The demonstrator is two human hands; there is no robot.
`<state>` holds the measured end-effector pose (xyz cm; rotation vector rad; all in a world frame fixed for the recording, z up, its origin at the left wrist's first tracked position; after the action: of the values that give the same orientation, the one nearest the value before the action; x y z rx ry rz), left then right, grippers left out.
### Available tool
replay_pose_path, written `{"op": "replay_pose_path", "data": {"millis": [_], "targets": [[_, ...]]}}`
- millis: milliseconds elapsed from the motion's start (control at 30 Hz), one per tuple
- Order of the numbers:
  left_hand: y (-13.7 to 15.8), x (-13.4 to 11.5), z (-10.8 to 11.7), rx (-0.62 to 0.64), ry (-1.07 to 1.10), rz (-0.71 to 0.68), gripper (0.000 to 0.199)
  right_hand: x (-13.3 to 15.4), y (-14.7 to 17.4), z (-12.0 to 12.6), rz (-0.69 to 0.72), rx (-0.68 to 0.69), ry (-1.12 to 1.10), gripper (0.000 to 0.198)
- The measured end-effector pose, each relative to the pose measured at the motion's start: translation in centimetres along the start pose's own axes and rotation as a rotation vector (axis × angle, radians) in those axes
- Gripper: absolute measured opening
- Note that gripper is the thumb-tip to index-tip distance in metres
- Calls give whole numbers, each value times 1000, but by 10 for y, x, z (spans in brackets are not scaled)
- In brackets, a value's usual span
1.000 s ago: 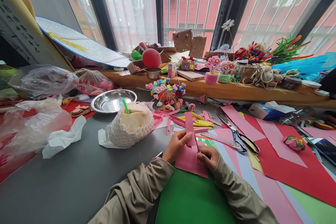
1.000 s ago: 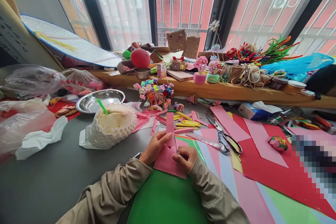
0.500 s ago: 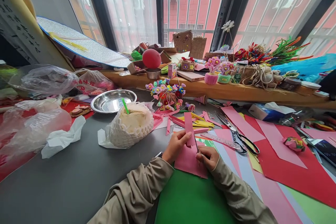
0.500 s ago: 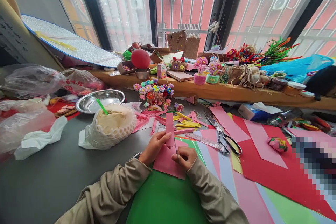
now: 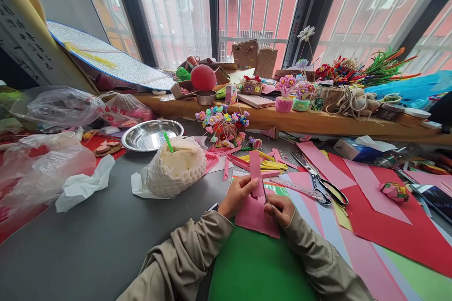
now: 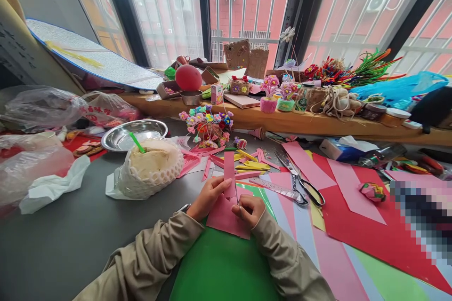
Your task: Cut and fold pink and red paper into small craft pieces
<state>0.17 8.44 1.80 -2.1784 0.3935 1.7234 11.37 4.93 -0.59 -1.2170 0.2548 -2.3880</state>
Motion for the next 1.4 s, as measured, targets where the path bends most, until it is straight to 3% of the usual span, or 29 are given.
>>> {"op": "replay_pose_path", "data": {"millis": [1400], "targets": [[0,0,-1,16,-19,1,33,0,-1,-1,15,-30,30,50]]}}
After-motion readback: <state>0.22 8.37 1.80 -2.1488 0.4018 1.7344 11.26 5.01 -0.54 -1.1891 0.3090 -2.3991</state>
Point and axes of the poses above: each hand's wrist, its own y-axis away from the middle knuckle, its own z-axis out of the back of the hand, x = y × z, the point moved 4 cm from there along -y, towards the middle knuckle, and after that the axes turned 10 degrees about y, right-handed, at the moved point
